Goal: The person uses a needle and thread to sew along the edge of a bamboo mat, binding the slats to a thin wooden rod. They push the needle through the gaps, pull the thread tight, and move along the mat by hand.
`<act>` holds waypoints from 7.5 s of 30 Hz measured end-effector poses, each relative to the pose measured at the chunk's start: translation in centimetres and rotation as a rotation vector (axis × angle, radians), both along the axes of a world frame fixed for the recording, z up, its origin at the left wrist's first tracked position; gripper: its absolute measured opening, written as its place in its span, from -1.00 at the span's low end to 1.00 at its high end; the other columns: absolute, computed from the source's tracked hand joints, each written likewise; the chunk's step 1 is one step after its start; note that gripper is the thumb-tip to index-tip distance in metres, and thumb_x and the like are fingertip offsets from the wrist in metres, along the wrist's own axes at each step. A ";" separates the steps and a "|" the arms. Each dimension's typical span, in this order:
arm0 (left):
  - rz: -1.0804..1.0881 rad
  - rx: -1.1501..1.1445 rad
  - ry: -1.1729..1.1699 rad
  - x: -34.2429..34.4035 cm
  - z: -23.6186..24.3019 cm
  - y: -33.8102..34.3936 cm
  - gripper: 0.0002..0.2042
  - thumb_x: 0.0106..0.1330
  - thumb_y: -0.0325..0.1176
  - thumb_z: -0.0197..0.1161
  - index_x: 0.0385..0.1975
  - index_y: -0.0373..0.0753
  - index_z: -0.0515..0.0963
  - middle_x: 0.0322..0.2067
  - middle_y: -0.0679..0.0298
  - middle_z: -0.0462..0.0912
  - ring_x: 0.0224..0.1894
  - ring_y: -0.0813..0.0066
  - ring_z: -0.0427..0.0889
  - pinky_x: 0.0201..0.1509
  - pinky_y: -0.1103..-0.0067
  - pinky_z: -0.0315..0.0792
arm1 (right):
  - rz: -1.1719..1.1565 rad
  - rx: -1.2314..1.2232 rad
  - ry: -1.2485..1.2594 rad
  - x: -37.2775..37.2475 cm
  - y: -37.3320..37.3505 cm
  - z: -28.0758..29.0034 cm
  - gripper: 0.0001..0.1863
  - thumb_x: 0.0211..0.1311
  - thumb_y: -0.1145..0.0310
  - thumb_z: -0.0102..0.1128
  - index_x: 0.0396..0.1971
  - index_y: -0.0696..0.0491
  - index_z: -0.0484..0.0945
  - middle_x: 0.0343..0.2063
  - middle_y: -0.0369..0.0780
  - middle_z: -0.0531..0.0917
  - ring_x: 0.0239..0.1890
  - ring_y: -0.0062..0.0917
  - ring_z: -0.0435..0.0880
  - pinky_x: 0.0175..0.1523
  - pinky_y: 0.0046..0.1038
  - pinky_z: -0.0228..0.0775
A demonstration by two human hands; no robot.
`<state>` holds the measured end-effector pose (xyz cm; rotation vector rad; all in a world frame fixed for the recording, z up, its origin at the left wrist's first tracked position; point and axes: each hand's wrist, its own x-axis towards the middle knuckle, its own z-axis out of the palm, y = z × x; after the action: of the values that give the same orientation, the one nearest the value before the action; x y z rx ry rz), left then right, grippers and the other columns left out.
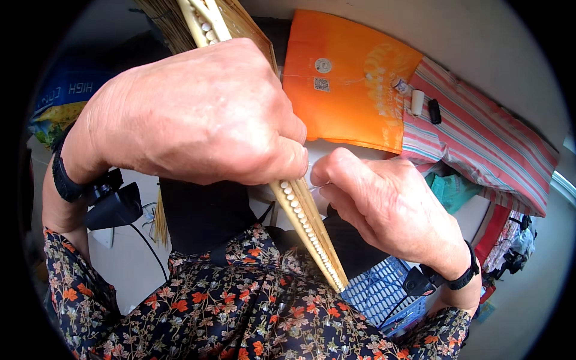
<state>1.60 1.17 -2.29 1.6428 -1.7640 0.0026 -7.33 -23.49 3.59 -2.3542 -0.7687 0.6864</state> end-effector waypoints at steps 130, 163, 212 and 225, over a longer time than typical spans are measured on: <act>0.285 -0.042 0.241 -6.4 -3.9 -6.3 -0.80 0.24 -0.65 0.46 -0.14 -0.42 0.70 -0.06 -0.12 0.84 0.13 -0.14 0.82 0.27 0.16 0.68 | -0.249 -0.571 -0.968 -12.5 -9.3 -4.0 -0.86 0.29 0.40 0.38 -0.19 0.08 0.73 -0.19 -0.03 0.86 -0.17 -0.26 0.90 -0.30 -0.53 0.69; 0.185 -0.307 -0.058 -5.7 -5.9 -6.4 -0.69 0.06 -0.59 0.50 -0.15 -0.48 0.76 -0.25 0.06 0.73 -0.13 0.03 0.83 -0.07 0.33 0.81 | -0.269 -0.601 -0.925 -12.3 -8.8 -3.2 -0.84 0.22 0.41 0.40 -0.20 0.05 0.73 -0.16 -0.10 0.86 -0.16 -0.36 0.90 -0.31 -0.53 0.69; 0.266 -0.066 -0.110 -7.1 -6.3 -6.1 -0.67 0.34 -0.36 0.46 0.06 -0.33 0.72 0.01 0.06 0.82 0.13 0.06 0.82 0.14 0.31 0.73 | -0.502 0.021 -0.587 -9.2 -4.5 -7.7 -0.79 0.09 0.45 0.57 -0.37 0.08 0.64 -0.36 -0.23 0.62 -0.31 -0.32 0.62 -0.25 -0.31 0.49; 0.365 0.091 -0.013 -4.8 -6.8 -1.5 -0.70 0.14 -0.48 0.59 -0.10 -0.21 0.81 -0.17 0.20 0.76 -0.13 0.15 0.72 -0.11 0.39 0.64 | -0.557 0.090 -0.645 -9.7 -4.8 -9.6 -0.81 0.08 0.46 0.48 -0.48 0.06 0.55 -0.43 -0.28 0.56 -0.37 -0.43 0.58 -0.34 -0.39 0.47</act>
<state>-3.23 -0.36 -9.07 2.0142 -1.4690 0.1024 -17.07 -28.26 -6.01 -2.5403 -0.3316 -0.3509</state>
